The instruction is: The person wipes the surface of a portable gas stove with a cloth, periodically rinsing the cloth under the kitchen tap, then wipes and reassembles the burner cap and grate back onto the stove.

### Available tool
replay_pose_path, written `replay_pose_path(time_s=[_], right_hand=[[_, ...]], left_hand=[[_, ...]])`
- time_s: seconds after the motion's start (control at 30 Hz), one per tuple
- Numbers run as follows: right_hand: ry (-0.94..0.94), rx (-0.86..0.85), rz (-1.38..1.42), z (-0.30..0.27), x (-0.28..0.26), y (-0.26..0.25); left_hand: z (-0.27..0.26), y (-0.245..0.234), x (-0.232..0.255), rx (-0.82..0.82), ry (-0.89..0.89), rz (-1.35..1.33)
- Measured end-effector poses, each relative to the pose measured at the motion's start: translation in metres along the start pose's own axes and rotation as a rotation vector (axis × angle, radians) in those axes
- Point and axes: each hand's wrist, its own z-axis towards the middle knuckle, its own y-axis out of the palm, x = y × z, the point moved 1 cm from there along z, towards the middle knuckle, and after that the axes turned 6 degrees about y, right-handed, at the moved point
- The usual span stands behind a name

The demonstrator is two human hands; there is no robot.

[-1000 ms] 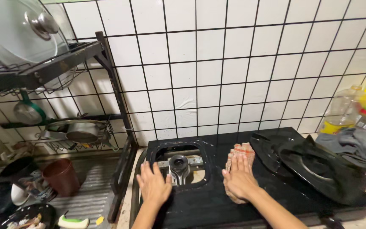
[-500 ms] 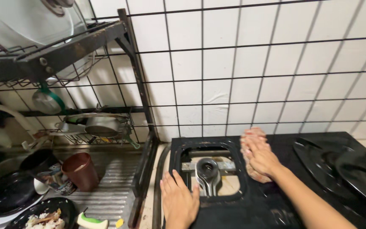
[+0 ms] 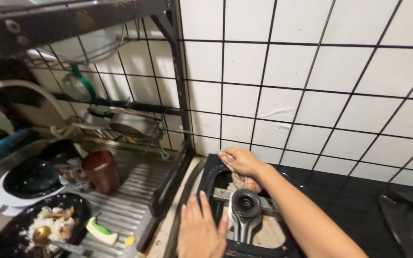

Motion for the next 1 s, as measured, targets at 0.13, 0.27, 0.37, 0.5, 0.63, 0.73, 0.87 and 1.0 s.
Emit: replay_pose_path(time_s=[0.13, 0.27, 0.37, 0.5, 0.63, 0.73, 0.87, 1.0], right_hand=[[-0.068, -0.057, 0.013, -0.024, 0.088, -0.036], [0.156, -0.151, 0.092, -0.085, 0.192, -0.091], [0.18, -0.119, 0.139, -0.116, 0.225, -0.116], [0.096, 0.051, -0.066, -0.108, 0.181, -0.095], [0.039, 0.011, -0.072, -0.06, 0.083, -0.046], [0.007, 0.045, -0.178, -0.033, 0.035, -0.019], [-0.006, 0.058, -0.19, -0.036, 0.058, -0.021], [0.095, -0.049, -0.126, -0.06, 0.146, -0.054]], left_hand=[[0.001, -0.02, 0.008, -0.156, -0.077, 0.066], [0.001, -0.033, 0.016, -0.162, -0.093, 0.032], [0.001, -0.037, 0.018, -0.233, -0.121, 0.036], [0.002, -0.039, 0.02, -0.245, -0.113, 0.029], [0.001, -0.041, 0.021, -0.238, -0.105, 0.004], [0.002, -0.04, 0.019, -0.216, -0.097, 0.028], [0.002, -0.04, 0.02, -0.235, -0.118, 0.052], [0.005, -0.045, 0.021, -0.293, -0.153, 0.055]])
